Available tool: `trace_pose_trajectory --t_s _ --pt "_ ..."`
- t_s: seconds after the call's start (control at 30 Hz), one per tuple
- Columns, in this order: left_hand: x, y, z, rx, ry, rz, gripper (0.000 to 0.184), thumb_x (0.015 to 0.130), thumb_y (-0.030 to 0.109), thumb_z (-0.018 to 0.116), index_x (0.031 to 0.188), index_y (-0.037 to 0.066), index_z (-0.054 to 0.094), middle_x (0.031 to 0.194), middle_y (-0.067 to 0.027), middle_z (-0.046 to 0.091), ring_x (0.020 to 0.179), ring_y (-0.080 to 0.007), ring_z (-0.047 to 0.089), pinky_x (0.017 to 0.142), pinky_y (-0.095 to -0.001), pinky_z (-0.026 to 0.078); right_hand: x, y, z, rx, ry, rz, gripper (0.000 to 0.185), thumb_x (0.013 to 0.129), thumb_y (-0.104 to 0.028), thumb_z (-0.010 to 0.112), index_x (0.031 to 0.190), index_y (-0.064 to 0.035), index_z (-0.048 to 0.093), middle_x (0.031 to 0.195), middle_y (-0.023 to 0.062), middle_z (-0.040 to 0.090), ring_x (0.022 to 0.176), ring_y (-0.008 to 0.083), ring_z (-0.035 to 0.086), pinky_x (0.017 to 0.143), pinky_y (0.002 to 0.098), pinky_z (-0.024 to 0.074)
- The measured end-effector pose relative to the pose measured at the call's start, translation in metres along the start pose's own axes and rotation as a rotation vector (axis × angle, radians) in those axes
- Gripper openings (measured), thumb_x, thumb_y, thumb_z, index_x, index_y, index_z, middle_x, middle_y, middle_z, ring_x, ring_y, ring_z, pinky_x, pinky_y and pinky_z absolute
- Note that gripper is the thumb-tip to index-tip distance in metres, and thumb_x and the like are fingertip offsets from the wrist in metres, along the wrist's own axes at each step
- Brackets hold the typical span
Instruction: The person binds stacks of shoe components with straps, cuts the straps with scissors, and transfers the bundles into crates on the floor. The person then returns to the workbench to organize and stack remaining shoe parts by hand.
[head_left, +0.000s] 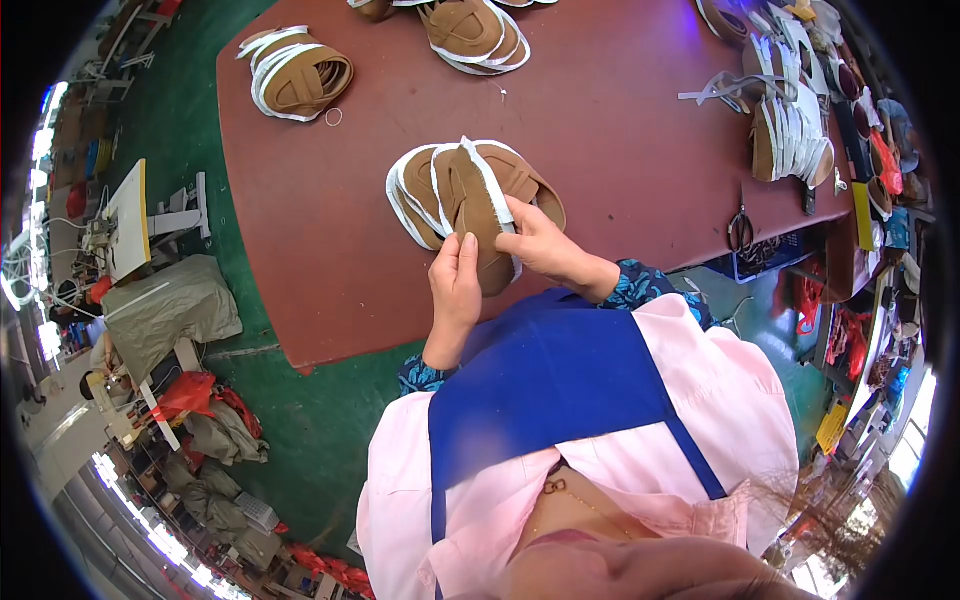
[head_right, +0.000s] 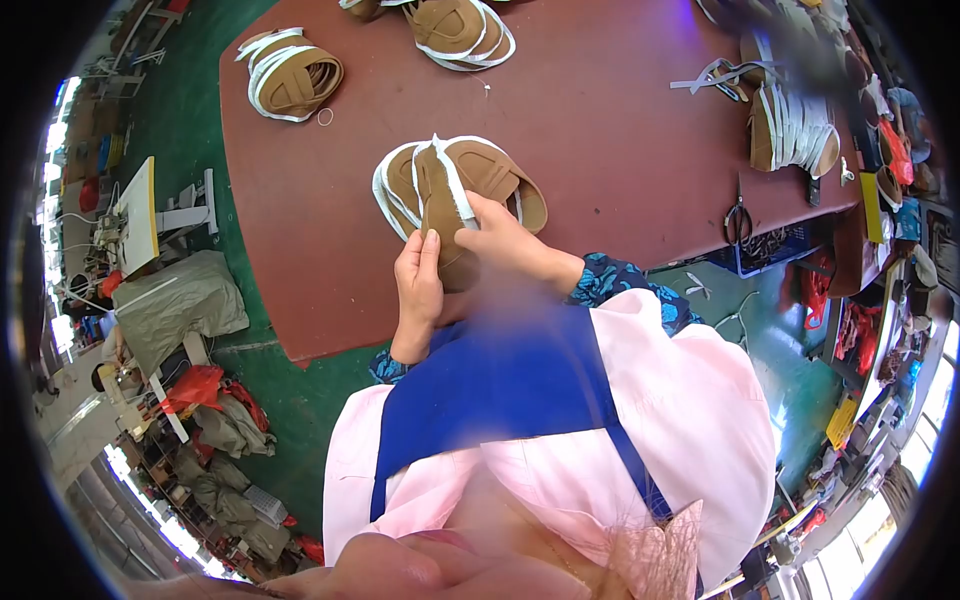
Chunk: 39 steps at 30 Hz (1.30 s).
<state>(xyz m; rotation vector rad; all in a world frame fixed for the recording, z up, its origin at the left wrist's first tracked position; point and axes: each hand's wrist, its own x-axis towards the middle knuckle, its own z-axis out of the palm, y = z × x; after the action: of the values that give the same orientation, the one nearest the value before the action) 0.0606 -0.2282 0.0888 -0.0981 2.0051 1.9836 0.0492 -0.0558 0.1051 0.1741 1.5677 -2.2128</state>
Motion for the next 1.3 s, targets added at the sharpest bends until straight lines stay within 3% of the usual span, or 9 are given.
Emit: trace_pose_trajectory --t_s 0.17,0.2,0.33,0.43,0.63,0.73,0.83,1.0,1.3 --pt "0.003 0.019 -0.009 -0.311 0.074 -0.085 0.028 0.107 0.021 0.049 0.113 -0.002 0.063 0.103 -0.0053 0.068 0.089 -0.0074 0.059 0.079 -0.025 0.049 0.001 -0.009 -0.003 0.069 -0.066 0.027 0.043 0.095 -0.007 0.059 0.136 0.0009 0.049 0.124 0.0096 0.06 0.113 0.0154 0.059 0.1 0.0308 0.0473" --pt "0.005 0.018 -0.014 -0.343 0.043 -0.11 0.028 0.106 0.019 0.05 0.118 -0.003 0.062 0.11 -0.0073 0.068 0.093 -0.0093 0.062 0.083 -0.0254 0.05 0.004 -0.005 -0.001 0.066 -0.04 -0.064 0.043 0.095 -0.006 0.061 0.136 -0.0006 0.05 0.121 0.0086 0.059 0.107 0.0144 0.06 0.094 0.0299 0.0497" --pt "0.005 0.025 -0.012 -0.388 0.019 -0.127 0.029 0.101 0.011 0.056 0.126 -0.004 0.058 0.114 -0.009 0.068 0.1 -0.0114 0.064 0.088 -0.0266 0.051 -0.004 -0.009 0.006 -0.444 0.202 -0.407 0.038 0.093 -0.003 0.063 0.131 -0.0038 0.057 0.113 0.0089 0.059 0.099 0.0175 0.06 0.085 0.0322 0.0517" --pt "0.003 0.028 -0.011 -0.384 -0.014 -0.134 0.037 0.094 0.004 0.062 0.13 -0.004 0.056 0.117 -0.0105 0.067 0.103 -0.0135 0.065 0.09 -0.0285 0.052 -0.001 -0.007 0.0 -0.747 0.211 -0.694 0.035 0.089 0.002 0.062 0.122 -0.0087 0.067 0.113 0.0111 0.058 0.098 0.0231 0.061 0.083 0.0334 0.0521" --pt "0.001 0.035 -0.006 -0.385 -0.061 -0.136 0.047 0.089 -0.001 0.066 0.133 -0.005 0.053 0.119 -0.013 0.067 0.104 -0.0167 0.067 0.091 -0.03 0.054 -0.002 -0.008 -0.01 -1.091 0.207 -0.964 0.045 0.075 0.007 0.069 0.116 -0.0112 0.071 0.113 0.0119 0.058 0.102 0.0278 0.058 0.077 0.034 0.0531" --pt "0.0 0.036 -0.005 -0.396 -0.069 -0.166 0.048 0.087 -0.001 0.068 0.133 -0.004 0.053 0.12 -0.0127 0.067 0.106 -0.0164 0.067 0.092 -0.0303 0.054 -0.005 -0.004 -0.019 -0.784 0.206 -0.962 0.04 0.074 0.01 0.068 0.109 -0.0093 0.073 0.112 0.0116 0.058 0.101 0.0266 0.059 0.078 0.0342 0.0533" --pt "-0.001 0.039 -0.003 -0.372 -0.077 -0.17 0.048 0.087 -0.001 0.068 0.133 -0.005 0.053 0.12 -0.0128 0.067 0.106 -0.0163 0.067 0.092 -0.0301 0.054 -0.009 -0.003 -0.019 -0.706 0.248 -0.81 0.044 0.076 0.014 0.057 0.11 -0.0098 0.073 0.116 0.0128 0.057 0.095 0.0254 0.059 0.08 0.0339 0.0515" --pt "-0.002 0.044 0.005 -0.331 -0.073 -0.142 0.046 0.088 -0.002 0.067 0.132 -0.005 0.055 0.116 -0.011 0.068 0.102 -0.0147 0.066 0.09 -0.0285 0.053 -0.009 -0.008 -0.013 -1.055 0.285 -0.941 0.029 0.074 0.005 0.068 0.099 -0.0101 0.071 0.111 0.011 0.062 0.098 0.0305 0.059 0.081 0.039 0.0531" --pt "-0.001 0.038 0.009 -0.289 -0.063 -0.134 0.04 0.088 -0.003 0.067 0.126 -0.004 0.057 0.114 -0.0095 0.068 0.098 -0.0127 0.066 0.086 -0.0273 0.053 -0.007 -0.01 -0.013 -0.857 0.262 -0.855 0.017 0.078 -0.002 0.076 0.092 -0.006 0.068 0.103 0.0078 0.065 0.092 0.0283 0.06 0.08 0.0381 0.0502"
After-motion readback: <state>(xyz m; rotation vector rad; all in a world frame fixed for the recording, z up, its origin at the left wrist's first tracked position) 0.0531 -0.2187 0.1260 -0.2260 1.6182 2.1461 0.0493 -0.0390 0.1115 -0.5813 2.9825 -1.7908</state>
